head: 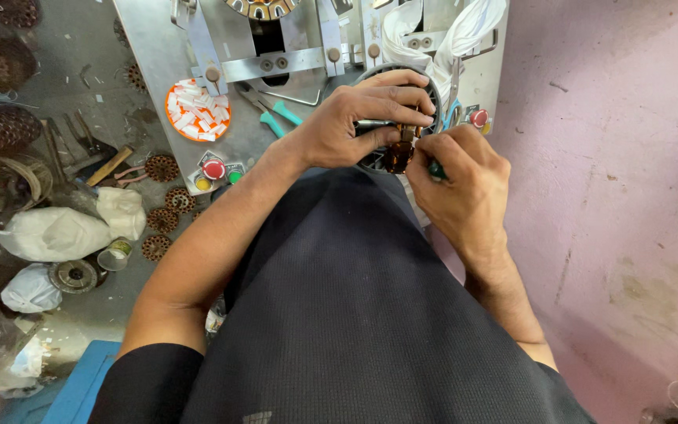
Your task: The person wires and adjusts copper coils on a circular stator component using small hand tools and scissors at a workbench.
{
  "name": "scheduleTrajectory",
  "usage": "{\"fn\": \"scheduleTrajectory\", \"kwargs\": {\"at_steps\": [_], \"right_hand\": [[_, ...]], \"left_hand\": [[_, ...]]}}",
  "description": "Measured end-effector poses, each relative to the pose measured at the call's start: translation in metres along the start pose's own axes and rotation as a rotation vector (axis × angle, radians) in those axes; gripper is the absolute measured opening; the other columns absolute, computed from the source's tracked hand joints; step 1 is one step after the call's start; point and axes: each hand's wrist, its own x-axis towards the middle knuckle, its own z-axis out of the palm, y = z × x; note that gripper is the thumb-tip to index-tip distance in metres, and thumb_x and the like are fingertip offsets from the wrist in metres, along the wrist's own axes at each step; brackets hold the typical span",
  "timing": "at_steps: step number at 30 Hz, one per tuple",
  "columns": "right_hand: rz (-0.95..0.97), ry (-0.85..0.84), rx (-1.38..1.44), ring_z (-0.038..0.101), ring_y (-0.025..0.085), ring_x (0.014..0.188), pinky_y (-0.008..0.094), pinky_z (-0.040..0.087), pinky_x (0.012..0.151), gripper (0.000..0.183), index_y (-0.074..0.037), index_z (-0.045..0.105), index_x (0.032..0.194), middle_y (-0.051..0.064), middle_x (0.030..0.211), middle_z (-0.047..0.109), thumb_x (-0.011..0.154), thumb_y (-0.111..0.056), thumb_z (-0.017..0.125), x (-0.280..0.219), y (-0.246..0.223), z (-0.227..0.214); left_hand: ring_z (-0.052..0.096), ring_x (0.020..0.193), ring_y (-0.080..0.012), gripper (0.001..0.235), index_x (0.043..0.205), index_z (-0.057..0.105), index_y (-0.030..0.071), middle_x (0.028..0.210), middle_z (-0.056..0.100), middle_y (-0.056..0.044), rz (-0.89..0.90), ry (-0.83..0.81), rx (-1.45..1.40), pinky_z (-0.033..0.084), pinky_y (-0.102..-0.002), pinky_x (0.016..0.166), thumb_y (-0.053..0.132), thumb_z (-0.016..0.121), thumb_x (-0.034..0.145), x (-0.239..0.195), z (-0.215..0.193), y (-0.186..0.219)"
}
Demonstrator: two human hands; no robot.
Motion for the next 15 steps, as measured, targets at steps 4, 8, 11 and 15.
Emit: {"fn": "scheduleTrajectory", "kwargs": {"at_steps": [4, 8, 11, 15], "right_hand": [[0.139, -0.242, 0.233, 0.068, 0.013, 0.071, 0.027, 0.052, 0.062, 0.013, -0.002, 0.076, 0.090, 0.006, 0.085, 0.073, 0.081, 0.002, 0.085, 0.027, 0.034, -0.007], [0.277, -0.374, 0.547, 0.066, 0.008, 0.069, 0.023, 0.051, 0.058, 0.018, -0.004, 0.076, 0.087, 0.005, 0.085, 0.074, 0.077, 0.000, 0.090, 0.030, 0.058, -0.008], [0.164, -0.354, 0.643, 0.069, 0.010, 0.085, 0.024, 0.055, 0.069, 0.021, -0.002, 0.079, 0.101, 0.008, 0.099, 0.074, 0.082, 0.003, 0.087, 0.026, 0.068, -0.009], [0.381, -0.327, 0.639, 0.063, 0.010, 0.068, 0.022, 0.046, 0.053, 0.019, -0.003, 0.079, 0.092, 0.007, 0.090, 0.073, 0.077, 0.002, 0.089, 0.021, 0.072, 0.000]], "left_hand": [[0.049, 0.149, -0.0273, 0.039, 0.131, 0.072, 0.012, 0.136, 0.069, 0.000, 0.009, 0.000, -0.025, 0.043, -0.043, 0.125, 0.002, 0.078, 0.094, 0.000, 0.000, -0.005], [0.049, 0.151, -0.0281, 0.042, 0.133, 0.071, 0.013, 0.140, 0.068, -0.001, -0.010, -0.009, -0.045, 0.044, -0.045, 0.129, 0.001, 0.077, 0.093, -0.001, 0.000, -0.005], [0.045, 0.152, -0.0305, 0.049, 0.134, 0.069, 0.013, 0.145, 0.064, -0.004, 0.016, -0.039, -0.086, 0.039, -0.048, 0.130, 0.005, 0.082, 0.088, 0.000, -0.006, -0.004], [0.044, 0.154, -0.0310, 0.054, 0.135, 0.069, 0.015, 0.148, 0.063, -0.004, -0.005, -0.059, -0.121, 0.037, -0.049, 0.132, 0.011, 0.088, 0.084, 0.001, -0.009, -0.009]]}}
